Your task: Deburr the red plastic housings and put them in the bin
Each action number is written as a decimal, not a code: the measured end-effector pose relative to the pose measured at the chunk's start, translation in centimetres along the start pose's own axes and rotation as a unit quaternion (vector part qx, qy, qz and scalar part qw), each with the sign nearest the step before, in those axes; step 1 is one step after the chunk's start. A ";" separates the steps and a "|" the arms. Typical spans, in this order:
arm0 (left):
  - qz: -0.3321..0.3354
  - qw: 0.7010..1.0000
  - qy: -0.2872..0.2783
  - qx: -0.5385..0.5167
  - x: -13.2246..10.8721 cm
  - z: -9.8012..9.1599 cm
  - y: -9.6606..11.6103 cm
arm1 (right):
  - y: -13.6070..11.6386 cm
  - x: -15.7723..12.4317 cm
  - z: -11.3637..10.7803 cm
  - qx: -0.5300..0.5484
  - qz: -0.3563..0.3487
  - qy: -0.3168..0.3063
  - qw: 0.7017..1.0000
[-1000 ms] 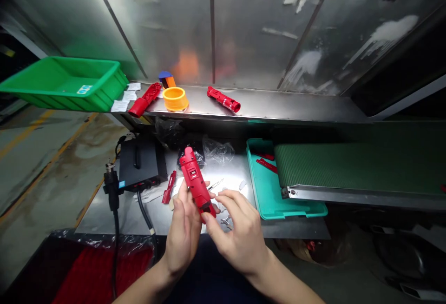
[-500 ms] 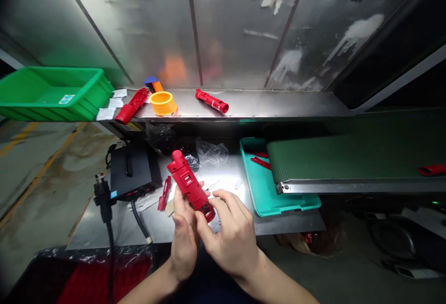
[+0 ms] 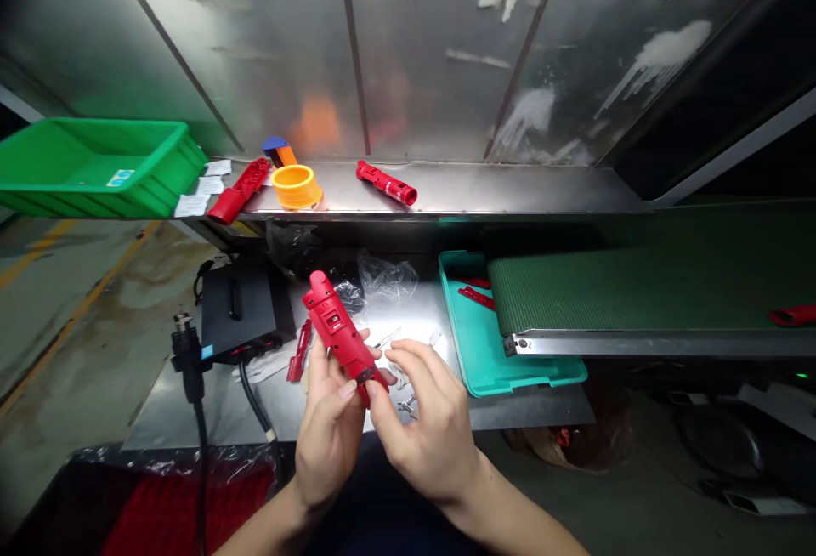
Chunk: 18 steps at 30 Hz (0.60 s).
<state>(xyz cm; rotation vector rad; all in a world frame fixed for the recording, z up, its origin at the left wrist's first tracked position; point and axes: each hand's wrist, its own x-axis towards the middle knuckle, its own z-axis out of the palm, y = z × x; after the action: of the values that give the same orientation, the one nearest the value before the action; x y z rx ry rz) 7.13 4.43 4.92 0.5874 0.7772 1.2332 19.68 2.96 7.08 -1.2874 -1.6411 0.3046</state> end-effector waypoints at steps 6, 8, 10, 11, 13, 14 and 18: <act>0.009 1.000 0.013 -0.017 -0.5 0.5 -0.1 | 0.0 0.0 0.4 -0.030 -0.092 0.001 0.995; 0.007 1.000 0.013 -0.016 -0.7 0.5 -0.1 | 0.1 -0.1 0.4 -0.029 -0.101 -0.008 0.994; 0.002 1.000 0.013 -0.016 -0.7 0.6 -0.2 | 0.3 0.0 0.3 -0.010 -0.089 -0.022 0.996; -0.001 1.000 0.013 -0.018 -0.7 0.6 -0.2 | 0.3 0.0 0.1 0.000 -0.083 -0.027 0.996; -0.004 1.000 0.016 -0.021 -0.7 0.7 -0.2 | 0.4 0.2 -0.3 0.026 -0.077 -0.032 0.996; -0.003 1.000 0.017 -0.022 -0.6 0.8 -0.2 | 0.5 0.2 -0.4 0.040 -0.074 -0.031 0.996; -0.010 1.000 0.011 -0.005 -0.6 1.0 0.0 | 0.8 0.1 -0.9 0.103 -0.013 -0.039 0.994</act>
<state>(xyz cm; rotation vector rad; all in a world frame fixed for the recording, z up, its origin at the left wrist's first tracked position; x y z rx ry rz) 7.88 3.87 5.62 0.5573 0.7937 1.2254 20.90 3.07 7.06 -1.1093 -1.6439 0.5017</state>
